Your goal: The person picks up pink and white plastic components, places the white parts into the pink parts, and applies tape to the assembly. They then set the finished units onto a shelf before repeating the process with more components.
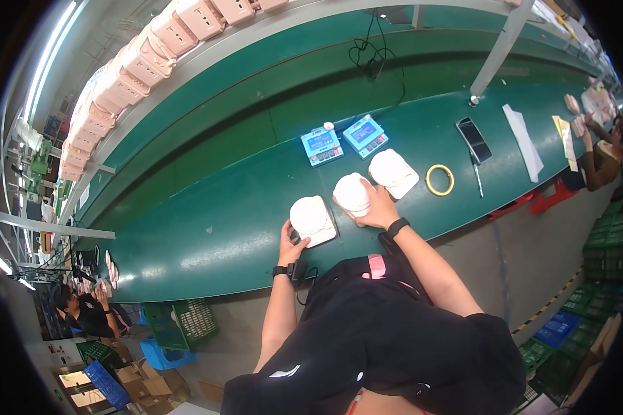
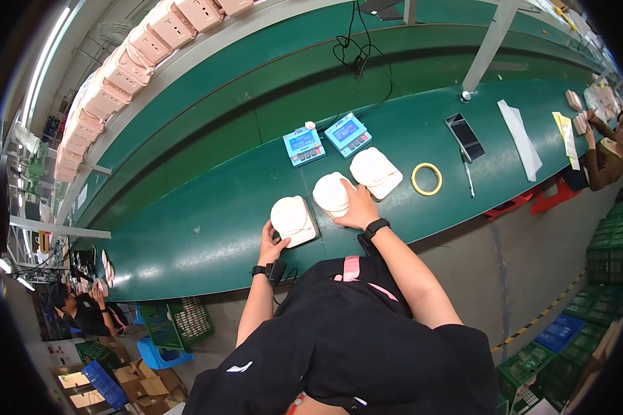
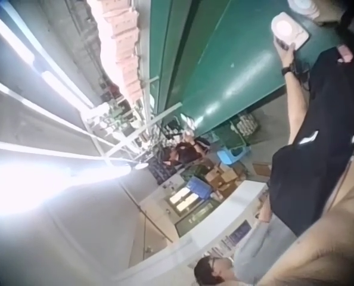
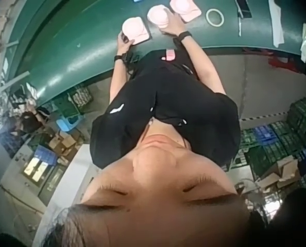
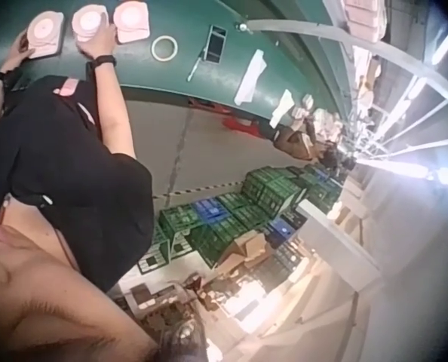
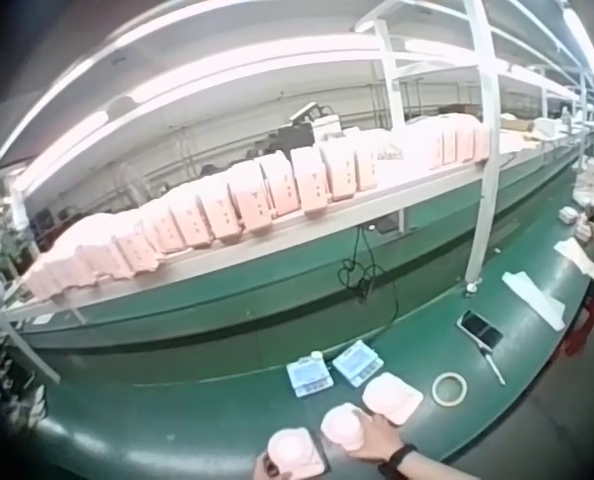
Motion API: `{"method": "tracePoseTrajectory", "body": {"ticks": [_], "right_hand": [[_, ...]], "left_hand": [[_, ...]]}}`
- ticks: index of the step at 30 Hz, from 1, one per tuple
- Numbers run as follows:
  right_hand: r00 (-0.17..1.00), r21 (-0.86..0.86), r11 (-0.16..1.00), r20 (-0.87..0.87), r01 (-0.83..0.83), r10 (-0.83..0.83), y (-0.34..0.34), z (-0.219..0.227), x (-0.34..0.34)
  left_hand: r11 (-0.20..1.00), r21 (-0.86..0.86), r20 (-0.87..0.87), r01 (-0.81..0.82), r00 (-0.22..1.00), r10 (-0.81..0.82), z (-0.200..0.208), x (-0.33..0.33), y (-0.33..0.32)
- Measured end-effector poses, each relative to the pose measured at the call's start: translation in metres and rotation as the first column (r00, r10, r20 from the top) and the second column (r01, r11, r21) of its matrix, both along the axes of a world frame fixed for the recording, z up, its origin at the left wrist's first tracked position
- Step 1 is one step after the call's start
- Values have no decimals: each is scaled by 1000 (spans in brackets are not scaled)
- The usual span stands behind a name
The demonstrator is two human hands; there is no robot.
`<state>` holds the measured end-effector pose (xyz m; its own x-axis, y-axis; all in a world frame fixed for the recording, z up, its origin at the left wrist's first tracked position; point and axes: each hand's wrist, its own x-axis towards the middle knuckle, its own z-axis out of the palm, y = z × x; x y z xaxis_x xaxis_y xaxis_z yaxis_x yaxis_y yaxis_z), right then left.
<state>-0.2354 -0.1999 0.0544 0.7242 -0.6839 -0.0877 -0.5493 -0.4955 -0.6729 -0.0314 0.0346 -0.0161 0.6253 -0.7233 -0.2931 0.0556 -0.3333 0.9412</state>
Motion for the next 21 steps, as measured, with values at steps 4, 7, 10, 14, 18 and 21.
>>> {"method": "tracePoseTrajectory", "body": {"ticks": [4, 7, 10, 14, 18, 21], "right_hand": [[996, 175, 984, 94, -25, 9, -4, -10, -1], [975, 337, 937, 223, -97, 21, -4, -20, 0], [983, 382, 917, 175, -113, 48, -2, -17, 1], [960, 378, 916, 280, -131, 21, -5, -30, -1], [947, 455, 883, 320, -119, -37, -9, -40, -4], [937, 480, 870, 341, -111, -69, -9, -45, -5]], "left_hand": [[999, -39, 24, -18, 1000, 19, 14, -6, -6], [998, -58, 23, -28, 999, 29, 18, -7, -6], [998, -60, 20, -20, 1000, 21, 20, -8, -6], [999, -43, 14, -10, 1000, 11, 22, -9, -4], [999, -52, 11, -9, 1000, 10, 22, -8, -6], [999, -49, 10, -10, 1000, 11, 21, -7, -5]]}}
